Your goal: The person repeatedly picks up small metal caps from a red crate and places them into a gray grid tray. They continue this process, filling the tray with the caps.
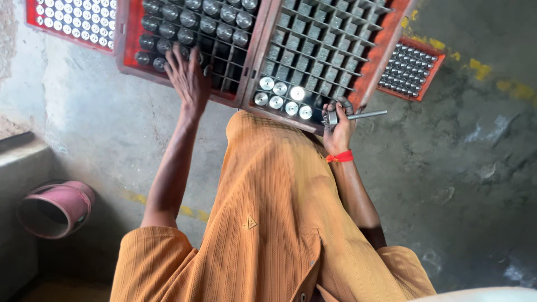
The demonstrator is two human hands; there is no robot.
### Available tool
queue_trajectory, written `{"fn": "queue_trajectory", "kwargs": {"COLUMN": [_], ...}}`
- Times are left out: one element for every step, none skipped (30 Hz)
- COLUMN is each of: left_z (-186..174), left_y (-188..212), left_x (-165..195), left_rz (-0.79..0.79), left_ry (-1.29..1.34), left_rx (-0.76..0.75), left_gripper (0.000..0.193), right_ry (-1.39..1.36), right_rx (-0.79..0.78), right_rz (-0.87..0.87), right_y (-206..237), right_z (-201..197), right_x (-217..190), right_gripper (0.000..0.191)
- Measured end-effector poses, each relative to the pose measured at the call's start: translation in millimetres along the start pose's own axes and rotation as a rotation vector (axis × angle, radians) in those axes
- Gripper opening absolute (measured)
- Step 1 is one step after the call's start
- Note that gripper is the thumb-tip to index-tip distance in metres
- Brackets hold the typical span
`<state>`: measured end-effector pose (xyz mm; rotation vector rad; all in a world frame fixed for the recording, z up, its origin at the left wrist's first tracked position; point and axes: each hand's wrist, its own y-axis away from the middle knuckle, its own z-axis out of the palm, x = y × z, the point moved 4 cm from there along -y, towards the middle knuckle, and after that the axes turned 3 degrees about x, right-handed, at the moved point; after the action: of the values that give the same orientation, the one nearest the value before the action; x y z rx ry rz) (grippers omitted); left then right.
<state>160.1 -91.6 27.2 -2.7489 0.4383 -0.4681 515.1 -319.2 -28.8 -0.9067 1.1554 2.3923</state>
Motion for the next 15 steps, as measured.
{"fn": "queue_trajectory", "kwargs": {"left_z": [2,4,12,18,24,24,18,9,-6,-27,-46,-56,-62,-66,-59], "left_y": [-4,-8,-12,-14,-14,-14,-15,-17,-23,-25,-27,-32,-35,-36,-36], "left_x": [-10,-16,-23,-26,-30,-34,-37,-41,-45,-52,-55,-58,-58,-55,-47], "left_rz": [0.012,0.023,-0.025,-0.074,-0.123,-0.127,-0.131,-0.130,-0.067,-0.002,0.059,0.024,-0.011,-0.048,-0.146], "left_ry": [-0.108,-0.214,-0.158,-0.099,-0.039,0.028,0.094,0.158,0.262,0.370,0.476,0.634,0.790,0.942,1.126], "left_rx": [0.045,0.089,-0.039,-0.164,-0.290,-0.292,-0.296,-0.299,-0.229,-0.166,-0.104,-0.078,-0.050,-0.022,-0.038], "left_gripper": [0.041,0.047,0.042,0.038,0.034,0.036,0.038,0.041,0.041,0.040,0.040,0.043,0.046,0.049,0.048], "right_ry": [0.029,0.025,0.019,0.011,0.032,0.053,0.074,0.080,0.082,0.085,0.083,0.079,0.075,0.101,0.126], "right_rx": [-0.007,-0.015,-0.025,-0.036,-0.055,-0.074,-0.090,-0.067,-0.041,-0.009,0.007,0.017,0.025,0.011,-0.002], "right_rz": [0.000,0.008,0.016,0.021,0.016,0.012,0.009,0.028,0.037,0.046,0.047,0.048,0.050,0.048,0.050], "right_y": [1,0,-1,-3,-3,-3,-1,1,4,7,10,13,15,16,17], "right_z": [5,11,18,24,30,34,37,37,36,35,34,34,34,37,40], "right_x": [2,5,10,14,17,20,22,25,26,26,27,27,27,27,28], "right_gripper": [0.012,0.012,0.013,0.013,0.012,0.011,0.010,0.011,0.011,0.012,0.012,0.012,0.012,0.012,0.012]}}
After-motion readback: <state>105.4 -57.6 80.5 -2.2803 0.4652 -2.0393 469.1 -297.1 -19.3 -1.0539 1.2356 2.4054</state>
